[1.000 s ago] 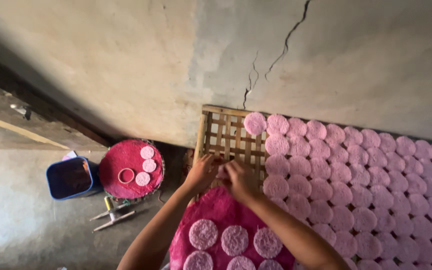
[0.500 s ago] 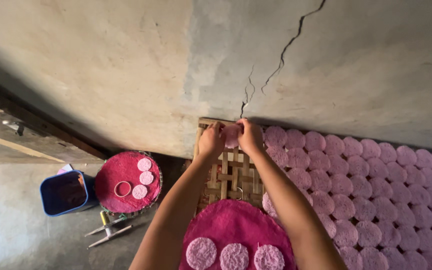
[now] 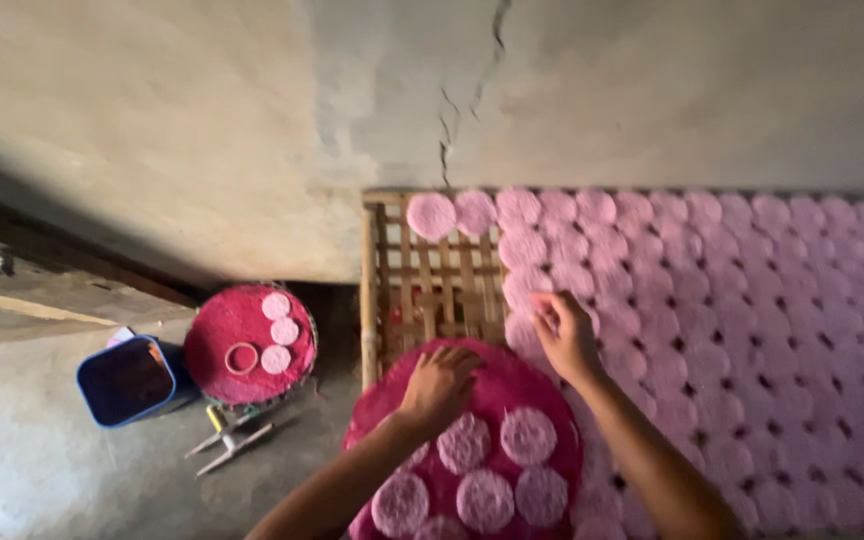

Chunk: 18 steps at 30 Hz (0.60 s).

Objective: The person picks up small pink circular dough discs from a pink cloth and places them onto a bamboo drying rack in an organized pattern.

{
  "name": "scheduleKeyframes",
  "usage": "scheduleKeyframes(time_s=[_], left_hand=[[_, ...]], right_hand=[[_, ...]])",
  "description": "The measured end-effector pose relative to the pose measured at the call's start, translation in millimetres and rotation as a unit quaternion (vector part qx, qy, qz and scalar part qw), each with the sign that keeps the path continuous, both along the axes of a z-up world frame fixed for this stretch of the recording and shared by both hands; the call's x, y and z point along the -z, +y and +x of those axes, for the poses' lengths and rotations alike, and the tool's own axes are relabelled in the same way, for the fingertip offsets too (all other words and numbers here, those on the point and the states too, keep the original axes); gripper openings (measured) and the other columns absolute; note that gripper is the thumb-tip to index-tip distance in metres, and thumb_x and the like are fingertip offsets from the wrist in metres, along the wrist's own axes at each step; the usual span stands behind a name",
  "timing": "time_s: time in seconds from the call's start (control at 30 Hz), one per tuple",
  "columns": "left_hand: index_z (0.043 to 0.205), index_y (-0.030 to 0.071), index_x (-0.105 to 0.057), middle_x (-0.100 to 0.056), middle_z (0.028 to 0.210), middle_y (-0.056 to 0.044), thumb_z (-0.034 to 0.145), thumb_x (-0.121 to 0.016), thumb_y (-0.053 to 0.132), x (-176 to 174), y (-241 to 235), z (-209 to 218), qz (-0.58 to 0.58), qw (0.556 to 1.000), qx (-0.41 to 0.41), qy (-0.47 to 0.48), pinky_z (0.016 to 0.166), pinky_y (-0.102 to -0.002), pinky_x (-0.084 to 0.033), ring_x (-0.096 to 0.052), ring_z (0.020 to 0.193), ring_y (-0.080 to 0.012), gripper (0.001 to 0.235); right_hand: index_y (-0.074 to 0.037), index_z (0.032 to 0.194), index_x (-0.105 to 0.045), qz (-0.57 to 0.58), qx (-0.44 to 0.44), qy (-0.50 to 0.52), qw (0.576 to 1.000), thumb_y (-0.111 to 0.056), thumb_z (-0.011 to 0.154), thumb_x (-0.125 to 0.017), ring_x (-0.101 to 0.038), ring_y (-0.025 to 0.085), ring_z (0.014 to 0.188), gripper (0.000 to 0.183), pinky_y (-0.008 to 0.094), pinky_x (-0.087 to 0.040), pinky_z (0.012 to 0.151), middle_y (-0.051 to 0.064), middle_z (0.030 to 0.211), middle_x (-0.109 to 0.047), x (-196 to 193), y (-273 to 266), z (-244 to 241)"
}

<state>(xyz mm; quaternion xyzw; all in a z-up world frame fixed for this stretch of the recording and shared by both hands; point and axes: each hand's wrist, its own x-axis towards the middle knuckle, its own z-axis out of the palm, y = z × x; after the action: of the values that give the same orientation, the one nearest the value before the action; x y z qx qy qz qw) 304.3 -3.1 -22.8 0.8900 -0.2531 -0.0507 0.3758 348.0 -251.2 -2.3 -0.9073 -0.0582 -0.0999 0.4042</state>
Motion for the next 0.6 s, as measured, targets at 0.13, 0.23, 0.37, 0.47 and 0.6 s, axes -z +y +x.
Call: scheduleKeyframes(time_s=[0.13, 0.23, 0.37, 0.47, 0.6], left_hand=[[0.120, 0.012, -0.066, -0.062, 0.123, -0.009, 0.084, -0.069, 0.019, 0.5, -23.1, -66.1, 0.087, 0.994, 0.036, 0.058, 0.095, -0.048, -0.043, -0.054, 0.117, -0.0308, 0.036], [0.128, 0.012, -0.062, -0.060, 0.127, -0.010, 0.080, -0.070, 0.016, -2.7, -30.7, -79.8, 0.109, 0.992, 0.047, 0.049, 0.095, -0.046, -0.044, -0.053, 0.118, -0.0315, 0.050], [0.139, 0.010, -0.056, -0.059, 0.128, -0.011, 0.078, -0.069, 0.012, -11.1, -40.2, -89.5, 0.117, 0.991, 0.062, 0.028, 0.094, -0.046, -0.044, -0.053, 0.118, -0.0314, 0.062], [0.139, 0.011, -0.053, -0.058, 0.127, -0.013, 0.077, -0.074, 0.020, -14.3, -43.7, -94.7, 0.124, 0.987, 0.062, 0.076, 0.095, -0.048, -0.043, -0.051, 0.119, -0.0326, 0.066], [0.130, 0.013, -0.060, -0.058, 0.132, -0.013, 0.069, -0.076, 0.016, -8.9, -48.4, -76.6, 0.090, 0.991, 0.103, -0.002, 0.093, -0.048, -0.043, -0.051, 0.121, -0.0336, 0.063]], right_hand=[[-0.008, 0.101, -0.073, -0.083, -0.126, 0.080, 0.985, -0.016, 0.079, -0.083, -0.070, 0.024, 0.093, 0.026, 0.038, -0.056, 0.081, 0.007, 0.096, -0.071, 0.5, -39.9, -107.2], [-0.008, 0.103, -0.074, -0.114, -0.138, 0.149, 0.973, -0.026, 0.075, -0.085, -0.069, 0.028, 0.096, 0.035, 0.040, -0.056, 0.078, 0.008, 0.102, -0.070, -1.0, -35.2, -154.6], [-0.005, 0.102, -0.073, -0.202, -0.148, 0.094, 0.964, -0.033, 0.079, -0.085, -0.065, 0.031, 0.094, 0.038, 0.045, -0.053, 0.080, 0.012, 0.103, -0.066, 2.4, -9.5, -183.7], [-0.004, 0.099, -0.070, -0.265, -0.157, -0.002, 0.951, -0.029, 0.078, -0.080, -0.064, 0.034, 0.100, 0.035, 0.046, -0.054, 0.083, 0.015, 0.107, -0.065, 13.6, 5.5, -192.3], [-0.004, 0.105, -0.071, -0.195, -0.115, 0.065, 0.972, -0.022, 0.070, -0.075, -0.064, 0.030, 0.100, 0.040, 0.042, -0.054, 0.082, 0.013, 0.103, -0.066, 28.7, -10.5, -172.1]])
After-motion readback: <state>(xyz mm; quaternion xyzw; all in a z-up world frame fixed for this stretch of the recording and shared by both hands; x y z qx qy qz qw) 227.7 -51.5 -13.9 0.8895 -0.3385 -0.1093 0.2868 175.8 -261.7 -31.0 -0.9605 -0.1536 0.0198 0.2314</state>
